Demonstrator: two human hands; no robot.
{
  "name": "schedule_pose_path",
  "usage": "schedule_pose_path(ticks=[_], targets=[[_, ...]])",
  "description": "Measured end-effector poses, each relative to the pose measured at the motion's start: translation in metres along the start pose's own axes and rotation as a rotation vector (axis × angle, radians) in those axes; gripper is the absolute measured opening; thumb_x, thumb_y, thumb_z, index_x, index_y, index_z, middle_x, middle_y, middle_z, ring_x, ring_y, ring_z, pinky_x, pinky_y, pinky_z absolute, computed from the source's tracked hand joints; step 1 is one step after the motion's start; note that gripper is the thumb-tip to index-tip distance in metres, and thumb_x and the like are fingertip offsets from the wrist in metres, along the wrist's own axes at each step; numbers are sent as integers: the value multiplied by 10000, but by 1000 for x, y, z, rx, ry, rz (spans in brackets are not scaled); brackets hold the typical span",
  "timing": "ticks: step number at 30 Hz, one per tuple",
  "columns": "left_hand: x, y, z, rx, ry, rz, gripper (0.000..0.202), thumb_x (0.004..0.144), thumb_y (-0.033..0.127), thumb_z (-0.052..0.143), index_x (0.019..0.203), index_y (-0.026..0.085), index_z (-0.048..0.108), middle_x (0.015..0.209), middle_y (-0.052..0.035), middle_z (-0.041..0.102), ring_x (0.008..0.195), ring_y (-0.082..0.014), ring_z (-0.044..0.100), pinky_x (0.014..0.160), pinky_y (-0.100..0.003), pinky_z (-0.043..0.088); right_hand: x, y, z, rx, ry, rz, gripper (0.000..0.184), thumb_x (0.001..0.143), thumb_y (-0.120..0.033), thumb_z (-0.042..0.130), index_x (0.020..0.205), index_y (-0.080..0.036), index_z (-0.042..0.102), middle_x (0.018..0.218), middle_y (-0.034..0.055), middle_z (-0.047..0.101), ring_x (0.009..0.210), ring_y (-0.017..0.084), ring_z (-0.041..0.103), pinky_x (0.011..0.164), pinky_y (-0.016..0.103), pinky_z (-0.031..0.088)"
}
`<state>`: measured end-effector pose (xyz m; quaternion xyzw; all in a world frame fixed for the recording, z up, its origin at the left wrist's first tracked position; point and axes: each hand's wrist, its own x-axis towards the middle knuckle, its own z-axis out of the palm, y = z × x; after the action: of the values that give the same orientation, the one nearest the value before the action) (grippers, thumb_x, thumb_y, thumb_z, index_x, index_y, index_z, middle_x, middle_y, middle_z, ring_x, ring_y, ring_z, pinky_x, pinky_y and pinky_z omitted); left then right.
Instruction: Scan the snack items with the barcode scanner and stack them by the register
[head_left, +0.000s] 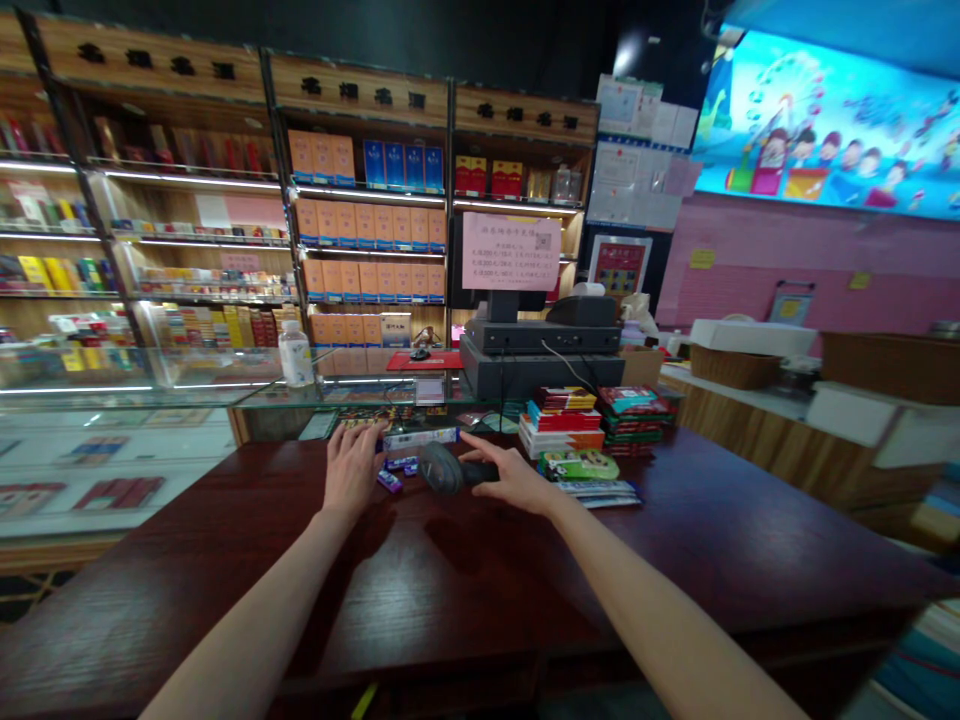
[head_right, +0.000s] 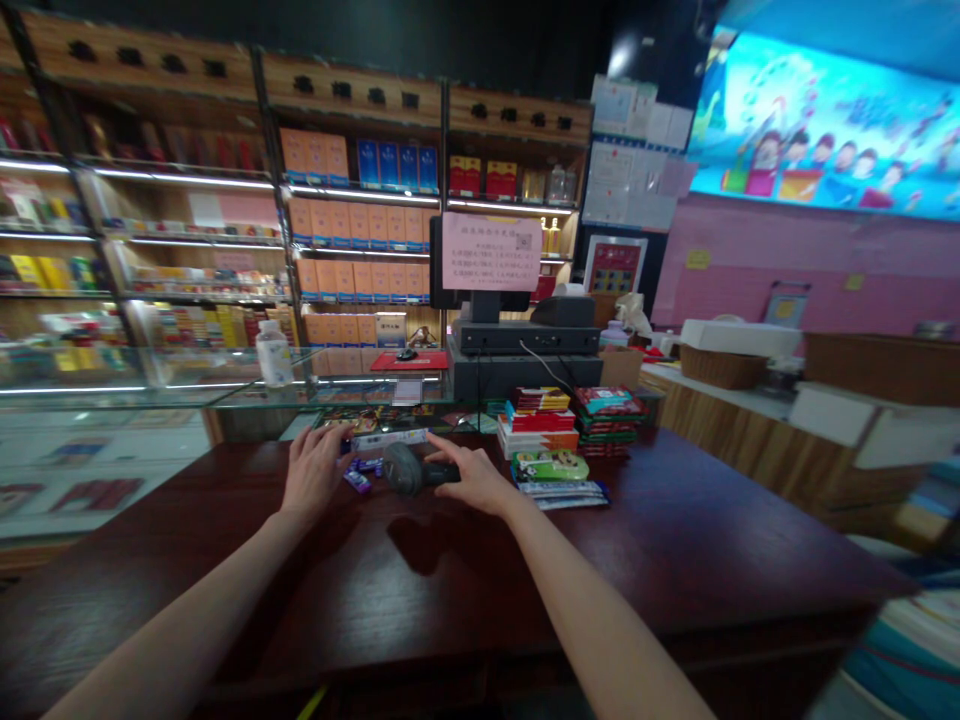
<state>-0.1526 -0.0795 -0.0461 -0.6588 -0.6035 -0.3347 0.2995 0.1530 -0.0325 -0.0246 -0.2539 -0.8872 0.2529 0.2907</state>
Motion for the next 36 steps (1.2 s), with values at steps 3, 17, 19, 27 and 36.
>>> schedule_pose_path(ticks=[3, 17, 19, 27, 36], targets=[[0, 1, 1, -15, 2, -3, 392, 866, 216, 561, 1258, 232, 565, 1194, -122, 695, 1181, -294, 575, 1140, -535, 299, -3, 3, 10, -103, -24, 29, 895, 756, -213, 736, 1537, -352, 322, 1314, 11, 679, 1214, 276, 597, 1092, 458, 292], [4, 6, 0, -19, -5, 23, 374, 885, 244, 586, 1258, 218, 562, 1211, -102, 695, 1184, -289, 574, 1152, -518, 287, -5, 18, 37, -216, -55, 103, 840, 785, -246, 734, 1520, -372, 349, 1325, 11, 671, 1185, 289, 579, 1014, 440, 325], [4, 7, -1, -29, -6, 25, 371, 885, 240, 586, 1255, 225, 565, 1210, -98, 697, 1184, -287, 577, 1151, -516, 288, -6, 18, 36, -214, -53, 96, 840, 769, -273, 758, 1511, -364, 373, 1317, 19, 674, 1188, 293, 580, 1028, 450, 334], [10, 17, -5, -77, 1, 47, 342, 881, 219, 582, 1223, 241, 578, 1201, -79, 708, 1167, -277, 591, 1156, -515, 284, -5, 29, 22, 109, 227, 130, 556, 841, -349, 674, 1377, -270, 551, 1234, 61, 694, 1125, 222, 646, 1023, 405, 453], [19, 37, -2, -120, 16, 169, 321, 893, 259, 601, 1213, 235, 593, 1155, -89, 714, 1158, -262, 608, 1170, -517, 281, 12, 28, -9, 480, 533, 597, 375, 944, -455, 532, 1247, -241, 586, 1041, 66, 738, 796, 156, 719, 654, 248, 520]])
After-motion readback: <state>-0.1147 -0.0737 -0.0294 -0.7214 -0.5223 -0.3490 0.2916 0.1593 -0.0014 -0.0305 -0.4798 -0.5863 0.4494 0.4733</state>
